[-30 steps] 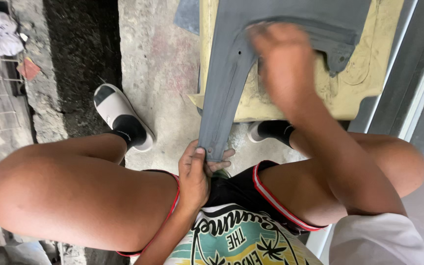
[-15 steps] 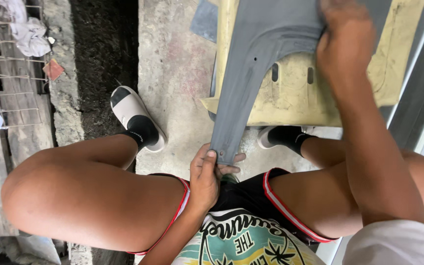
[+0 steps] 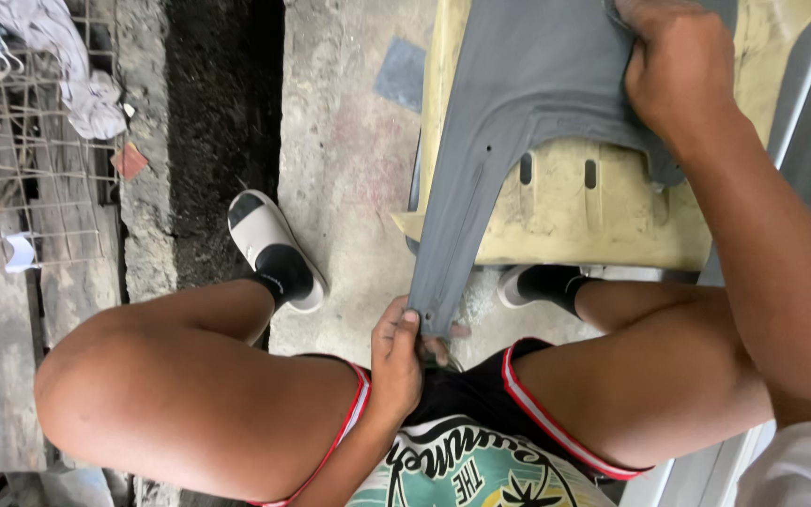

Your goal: The person sits on the floor sanding a gray plastic automotive body panel that rests on a plastic chair. They hold the panel steady with one hand while rubbing a sanding sponge or block by hand over the surface and edges, repositioning the panel and the block to sand different areas.

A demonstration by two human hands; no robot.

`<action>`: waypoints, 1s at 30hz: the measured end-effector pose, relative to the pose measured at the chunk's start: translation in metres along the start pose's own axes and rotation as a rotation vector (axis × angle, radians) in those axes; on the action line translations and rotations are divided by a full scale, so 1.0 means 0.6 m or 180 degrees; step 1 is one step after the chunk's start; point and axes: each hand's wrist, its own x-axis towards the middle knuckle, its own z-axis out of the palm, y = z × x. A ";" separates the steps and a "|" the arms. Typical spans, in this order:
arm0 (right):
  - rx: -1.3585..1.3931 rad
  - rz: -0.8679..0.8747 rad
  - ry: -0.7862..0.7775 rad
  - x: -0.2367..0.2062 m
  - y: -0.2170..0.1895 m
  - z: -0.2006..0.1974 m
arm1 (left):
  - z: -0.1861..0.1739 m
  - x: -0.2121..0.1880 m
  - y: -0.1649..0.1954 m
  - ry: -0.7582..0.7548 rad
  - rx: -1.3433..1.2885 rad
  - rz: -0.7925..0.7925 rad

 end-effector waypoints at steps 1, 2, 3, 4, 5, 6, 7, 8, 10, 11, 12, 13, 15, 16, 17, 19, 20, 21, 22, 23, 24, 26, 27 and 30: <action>-0.0023 0.0133 0.0038 0.015 0.004 0.006 | 0.002 0.000 0.007 -0.0107 -0.0012 0.0011; -0.0030 0.0273 0.0074 0.021 0.003 0.009 | 0.005 -0.001 0.011 -0.0206 -0.0010 0.0015; 0.0029 -0.0130 0.0386 0.027 -0.018 0.017 | 0.004 0.003 0.023 -0.0305 -0.0004 0.0024; 0.0099 -0.0535 0.0676 0.020 -0.043 0.024 | 0.007 0.003 0.024 -0.0375 0.0013 0.0047; 0.0215 -0.0634 0.0257 0.028 -0.077 0.025 | 0.007 0.010 0.035 -0.0440 0.0041 0.0073; 0.0341 -0.0700 -0.0226 0.009 -0.113 0.024 | 0.011 0.010 0.034 -0.0489 0.0058 0.0027; 0.0621 -0.1467 -0.0241 -0.011 -0.149 0.014 | 0.012 0.011 0.038 -0.0431 0.0033 -0.0041; 0.0523 -0.1787 -0.0285 -0.040 -0.193 0.008 | 0.015 0.008 0.038 -0.0399 0.0004 -0.0066; 0.0752 -0.2324 -0.0477 -0.078 -0.249 -0.009 | 0.014 0.012 0.040 -0.0418 0.0004 0.0032; 0.1165 -0.2465 -0.0789 -0.083 -0.260 -0.012 | 0.013 0.009 0.037 -0.0405 -0.0020 -0.0018; 0.1347 -0.2457 -0.0728 -0.077 -0.261 -0.015 | 0.009 0.005 0.039 -0.0338 -0.0020 -0.0057; 0.1516 -0.2419 -0.0666 -0.066 -0.248 -0.016 | 0.007 0.003 0.040 -0.0316 0.0011 -0.0044; 0.1260 -0.2229 -0.0473 -0.010 -0.200 -0.005 | 0.001 0.001 0.044 -0.0306 0.0079 0.0045; 0.0854 -0.2080 -0.0320 0.029 -0.165 0.000 | 0.000 0.002 0.047 -0.0296 0.0106 0.0072; 0.0672 -0.1697 -0.0197 0.056 -0.132 0.003 | 0.001 0.002 0.046 -0.0298 0.0093 0.0075; 0.0326 -0.1312 -0.0066 0.074 -0.098 0.011 | 0.007 0.005 0.045 -0.0320 0.0052 0.0084; 0.0186 -0.1315 -0.0049 0.070 -0.096 0.013 | 0.012 0.005 0.043 -0.0320 0.0042 0.0096; 0.0046 -0.1314 -0.0034 0.056 -0.104 0.014 | 0.016 0.007 0.042 -0.0321 0.0033 0.0105; 0.0060 -0.1498 -0.0166 0.035 -0.123 0.014 | 0.019 0.008 0.040 -0.0327 0.0071 0.0137; 0.0087 -0.1690 -0.0306 0.012 -0.148 0.013 | 0.022 0.007 0.039 -0.0316 0.0109 0.0167; 0.0112 -0.1996 -0.0379 -0.011 -0.176 0.011 | 0.024 0.007 0.038 -0.0303 0.0144 0.0200; 0.0454 -0.2399 -0.0704 -0.036 -0.220 0.006 | 0.025 0.005 0.038 -0.0263 0.0102 0.0185; 0.0761 -0.2473 -0.0973 -0.042 -0.233 0.003 | 0.024 0.005 0.039 -0.0269 0.0092 0.0168; 0.0668 -0.2319 -0.0868 -0.003 -0.201 0.000 | 0.023 0.004 0.043 -0.0160 0.0145 0.0116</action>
